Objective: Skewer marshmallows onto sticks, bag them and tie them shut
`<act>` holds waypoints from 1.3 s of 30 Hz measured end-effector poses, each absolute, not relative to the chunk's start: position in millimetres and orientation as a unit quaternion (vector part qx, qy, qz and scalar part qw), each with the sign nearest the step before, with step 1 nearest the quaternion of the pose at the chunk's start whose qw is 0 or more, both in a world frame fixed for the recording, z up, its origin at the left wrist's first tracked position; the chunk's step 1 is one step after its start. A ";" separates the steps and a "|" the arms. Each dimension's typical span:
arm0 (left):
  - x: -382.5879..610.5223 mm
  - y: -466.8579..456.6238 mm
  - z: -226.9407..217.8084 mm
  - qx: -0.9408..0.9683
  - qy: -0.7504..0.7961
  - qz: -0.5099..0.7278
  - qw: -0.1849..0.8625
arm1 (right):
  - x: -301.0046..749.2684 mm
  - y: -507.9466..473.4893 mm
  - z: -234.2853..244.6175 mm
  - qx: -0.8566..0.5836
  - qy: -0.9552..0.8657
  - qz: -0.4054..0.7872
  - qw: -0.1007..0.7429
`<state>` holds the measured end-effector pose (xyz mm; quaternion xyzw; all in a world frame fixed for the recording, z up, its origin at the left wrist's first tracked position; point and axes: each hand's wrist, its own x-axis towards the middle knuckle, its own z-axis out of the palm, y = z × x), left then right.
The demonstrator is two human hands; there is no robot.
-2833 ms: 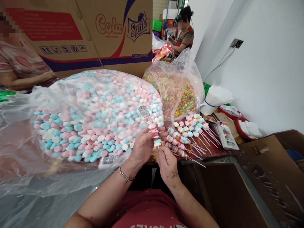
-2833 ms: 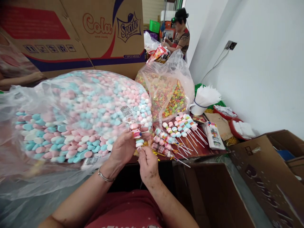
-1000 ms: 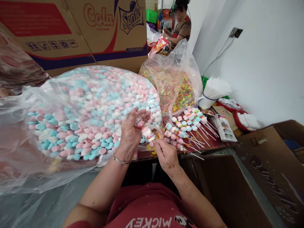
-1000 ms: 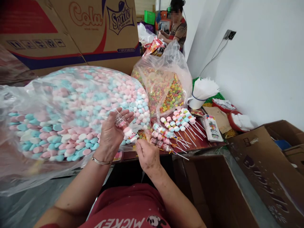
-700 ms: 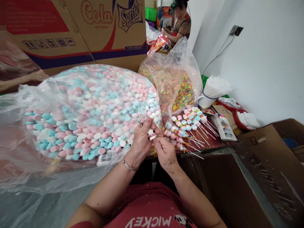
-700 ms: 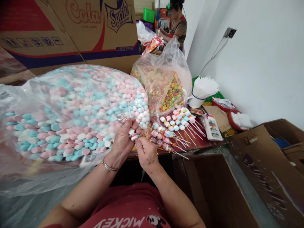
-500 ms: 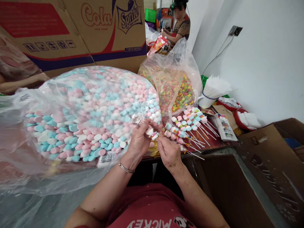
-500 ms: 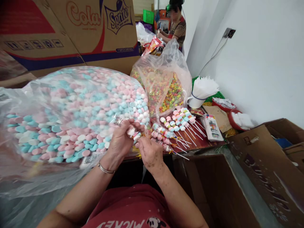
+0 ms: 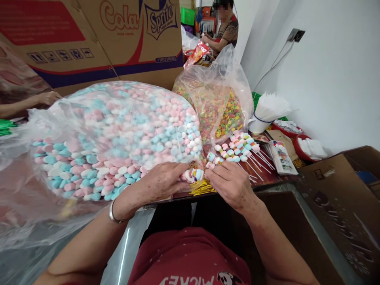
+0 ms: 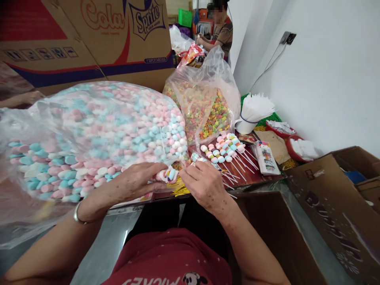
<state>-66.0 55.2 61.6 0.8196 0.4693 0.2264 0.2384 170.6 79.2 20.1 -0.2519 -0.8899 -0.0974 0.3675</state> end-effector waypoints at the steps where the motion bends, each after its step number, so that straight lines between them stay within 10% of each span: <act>1: -63.8 55.7 60.6 0.819 0.466 0.224 0.251 | 170.9 79.6 22.5 -0.246 -0.894 -0.089 0.363; 15: -51.9 51.5 50.5 0.851 0.448 0.182 0.203 | 160.1 79.7 25.9 -0.300 -0.893 0.092 0.322; 27: -48.7 44.1 25.5 0.754 0.508 0.275 0.312 | 148.0 91.2 30.4 -0.247 -0.897 -0.046 0.364; 39: -15.4 35.1 -8.2 0.694 0.570 0.440 0.004 | 124.8 73.2 11.5 -0.321 -0.786 0.098 0.519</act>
